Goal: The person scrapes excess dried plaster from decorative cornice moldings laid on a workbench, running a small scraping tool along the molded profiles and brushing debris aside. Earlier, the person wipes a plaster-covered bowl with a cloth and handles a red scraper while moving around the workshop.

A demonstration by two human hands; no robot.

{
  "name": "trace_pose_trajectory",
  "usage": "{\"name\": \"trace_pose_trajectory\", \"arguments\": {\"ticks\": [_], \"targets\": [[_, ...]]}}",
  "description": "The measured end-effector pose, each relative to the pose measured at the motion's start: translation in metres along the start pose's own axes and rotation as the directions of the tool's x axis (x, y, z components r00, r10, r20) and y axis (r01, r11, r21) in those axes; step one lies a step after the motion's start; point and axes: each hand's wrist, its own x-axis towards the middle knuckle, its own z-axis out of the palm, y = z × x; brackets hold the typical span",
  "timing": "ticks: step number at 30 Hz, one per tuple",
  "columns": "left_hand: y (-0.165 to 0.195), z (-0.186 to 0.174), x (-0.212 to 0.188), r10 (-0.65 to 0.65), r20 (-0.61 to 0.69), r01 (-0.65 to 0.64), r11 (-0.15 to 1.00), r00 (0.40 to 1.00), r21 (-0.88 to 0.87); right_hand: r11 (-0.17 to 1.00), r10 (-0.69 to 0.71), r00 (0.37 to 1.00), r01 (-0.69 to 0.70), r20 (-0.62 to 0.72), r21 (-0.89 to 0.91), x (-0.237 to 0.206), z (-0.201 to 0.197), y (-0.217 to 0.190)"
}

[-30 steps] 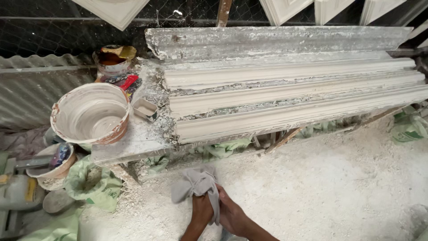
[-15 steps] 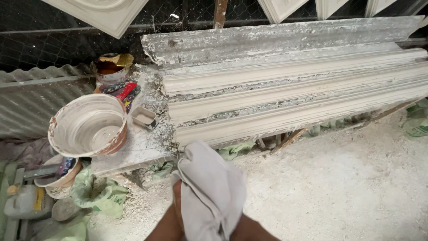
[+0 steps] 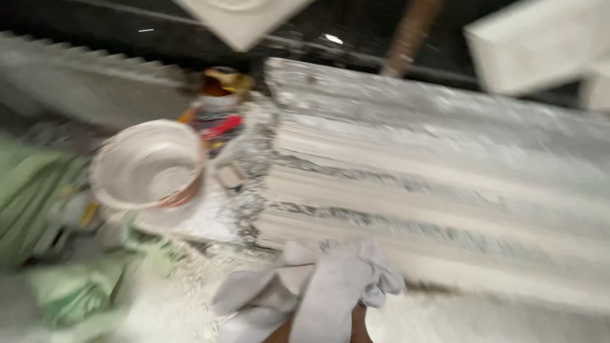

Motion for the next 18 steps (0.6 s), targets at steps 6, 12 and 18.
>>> {"name": "trace_pose_trajectory", "arguments": {"ticks": [6,12,18], "targets": [[0.017,0.030,-0.009,0.196,-0.230,-0.167,0.976,0.953,0.141,0.999,-0.050,0.956,0.046,0.289,0.021,0.093,0.010,-0.012],[0.057,0.028,-0.090,0.286,-0.356,-0.227,0.953,0.890,0.198,0.994,-0.106,0.873,0.095,0.476,0.047,0.153,0.074,-0.035],[0.107,0.012,-0.175,0.493,-0.414,-0.568,0.820,0.765,-0.074,0.991,-0.132,0.821,0.119,0.555,0.059,0.171,0.136,-0.026]]}}
